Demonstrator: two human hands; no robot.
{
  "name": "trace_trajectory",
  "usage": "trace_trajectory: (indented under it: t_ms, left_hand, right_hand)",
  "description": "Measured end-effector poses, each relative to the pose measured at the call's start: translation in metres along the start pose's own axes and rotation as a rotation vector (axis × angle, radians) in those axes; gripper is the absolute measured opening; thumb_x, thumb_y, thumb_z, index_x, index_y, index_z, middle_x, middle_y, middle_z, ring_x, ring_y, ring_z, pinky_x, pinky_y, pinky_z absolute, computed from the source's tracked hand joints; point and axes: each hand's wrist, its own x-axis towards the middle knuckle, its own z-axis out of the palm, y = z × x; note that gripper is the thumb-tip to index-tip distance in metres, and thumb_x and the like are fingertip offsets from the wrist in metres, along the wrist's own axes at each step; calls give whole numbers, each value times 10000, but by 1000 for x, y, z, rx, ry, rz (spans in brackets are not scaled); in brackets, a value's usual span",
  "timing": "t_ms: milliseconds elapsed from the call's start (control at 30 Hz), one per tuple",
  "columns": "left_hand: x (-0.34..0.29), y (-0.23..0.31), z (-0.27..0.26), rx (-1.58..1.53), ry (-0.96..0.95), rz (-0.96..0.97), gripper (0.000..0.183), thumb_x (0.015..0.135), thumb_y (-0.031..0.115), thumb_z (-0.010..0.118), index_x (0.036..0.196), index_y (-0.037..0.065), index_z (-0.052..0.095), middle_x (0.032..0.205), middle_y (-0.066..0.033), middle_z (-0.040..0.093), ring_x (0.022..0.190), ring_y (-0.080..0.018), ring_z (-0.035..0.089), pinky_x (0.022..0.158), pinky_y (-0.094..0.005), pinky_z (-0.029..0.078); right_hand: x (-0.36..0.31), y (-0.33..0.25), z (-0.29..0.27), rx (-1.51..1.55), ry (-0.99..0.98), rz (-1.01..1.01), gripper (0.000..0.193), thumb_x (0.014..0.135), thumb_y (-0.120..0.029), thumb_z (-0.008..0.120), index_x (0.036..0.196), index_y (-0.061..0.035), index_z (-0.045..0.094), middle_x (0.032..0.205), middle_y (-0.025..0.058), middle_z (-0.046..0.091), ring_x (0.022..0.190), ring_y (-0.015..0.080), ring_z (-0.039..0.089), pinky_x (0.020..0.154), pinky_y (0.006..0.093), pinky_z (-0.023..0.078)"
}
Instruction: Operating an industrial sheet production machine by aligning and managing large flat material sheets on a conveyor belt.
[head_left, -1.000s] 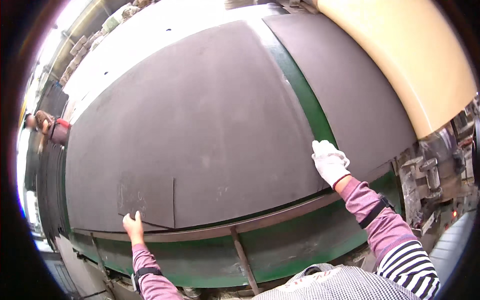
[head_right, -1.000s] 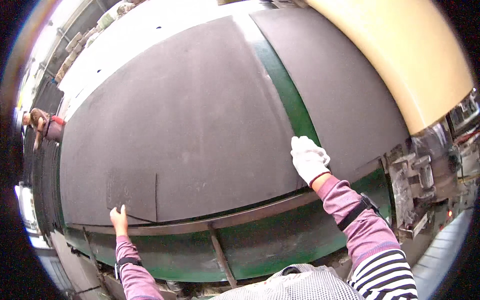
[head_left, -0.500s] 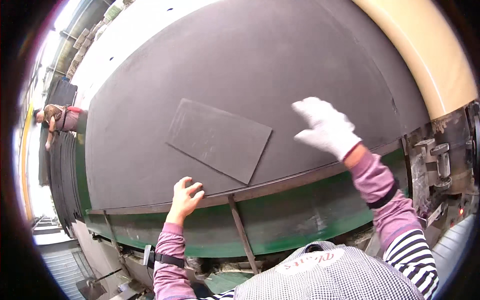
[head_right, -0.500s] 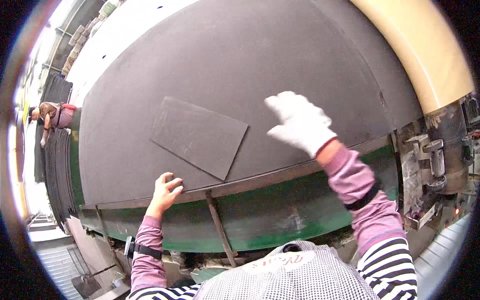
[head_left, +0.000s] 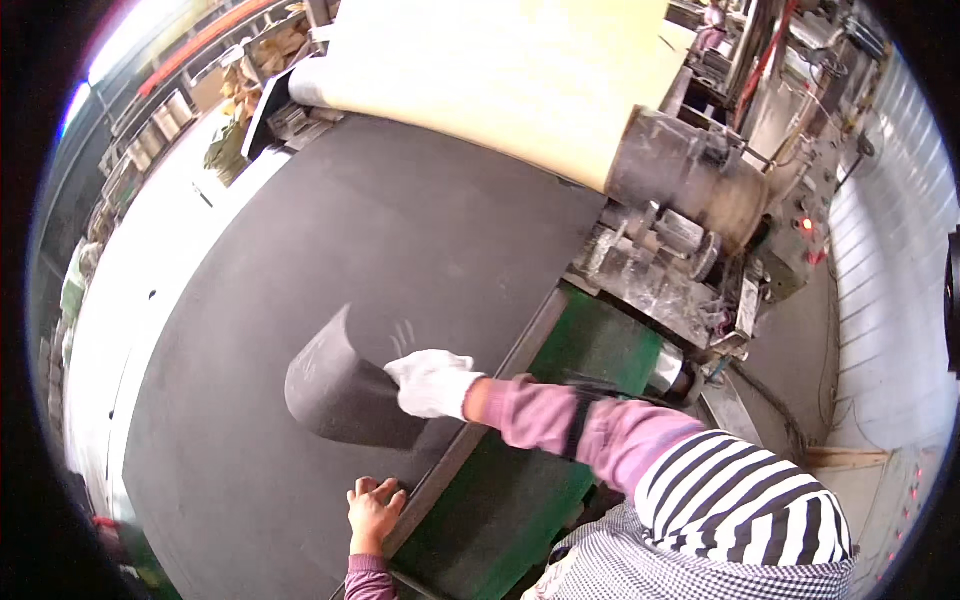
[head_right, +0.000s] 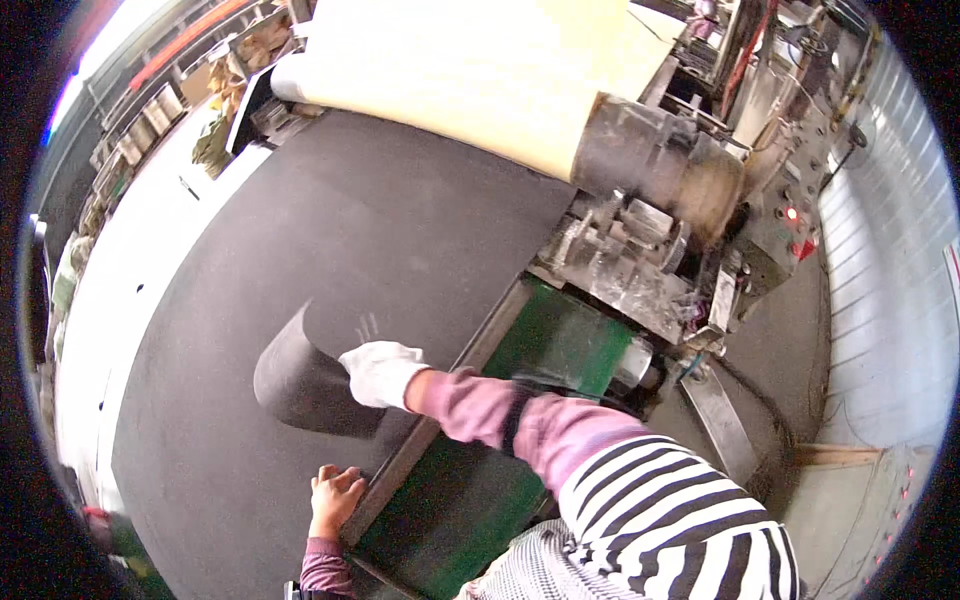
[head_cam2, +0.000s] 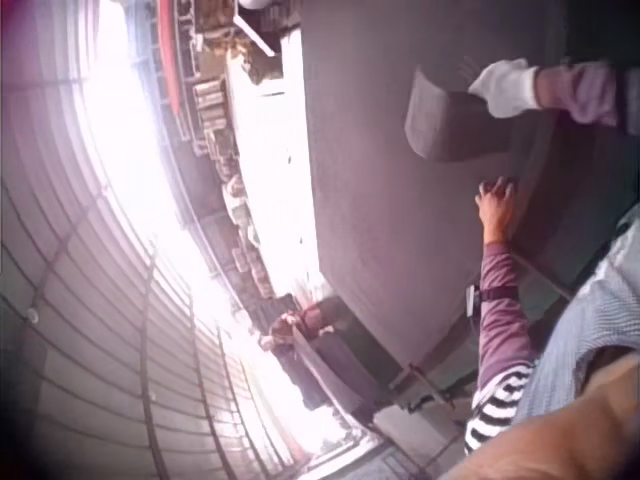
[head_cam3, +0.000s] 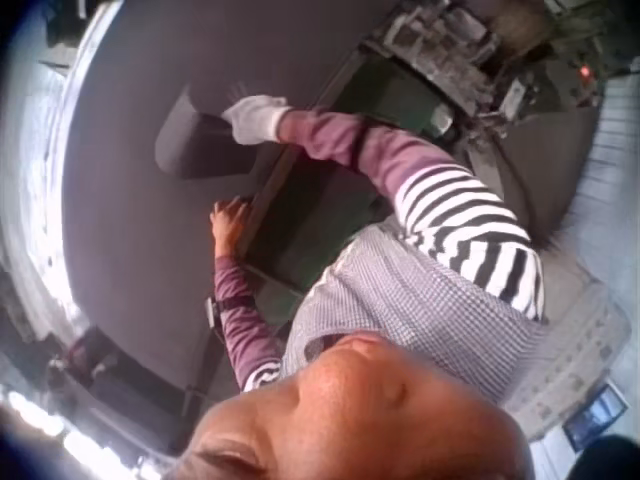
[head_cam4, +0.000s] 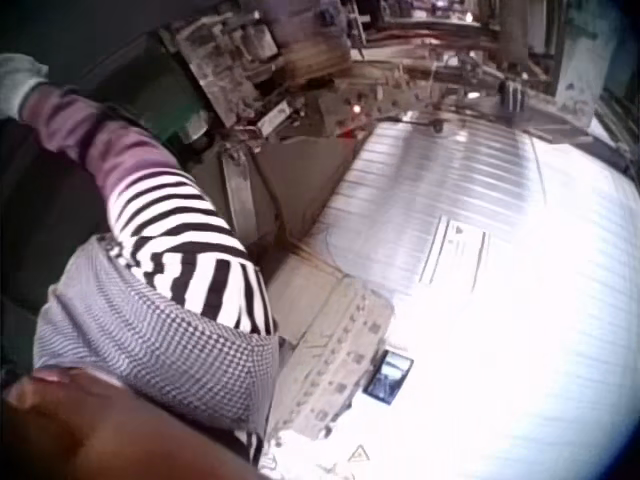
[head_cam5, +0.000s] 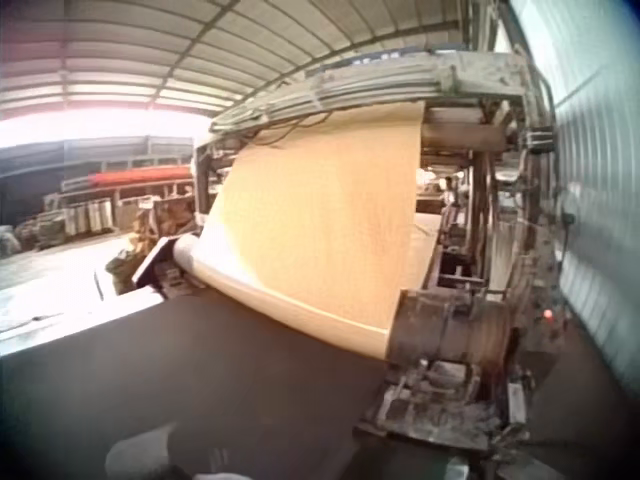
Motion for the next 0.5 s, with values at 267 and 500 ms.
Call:
trace_trajectory:
  t_ms: [267, 500]
  left_hand:
    - [82, 78, 17, 30, -75, 143, 378, 863, 412, 573, 1161, 195, 659, 1164, -162, 574, 1118, -346, 507, 955, -448, 431]
    - [138, 147, 12, -108, -203, 235, 430, 926, 363, 541, 1297, 151, 578, 1303, -82, 550, 1132, -302, 501, 969, -380, 425]
  right_hand:
    - [-529, 179, 2, -424, -751, 1161, 382, 804, -271, 531, 1133, -184, 705, 1111, 78, 699, 984, 308, 682, 779, 530, 533]
    - [-726, 260, 100, -104, -935, 1573, 397, 824, -245, 560, 1182, -114, 669, 1258, 114, 625, 1173, 318, 589, 942, 461, 477]
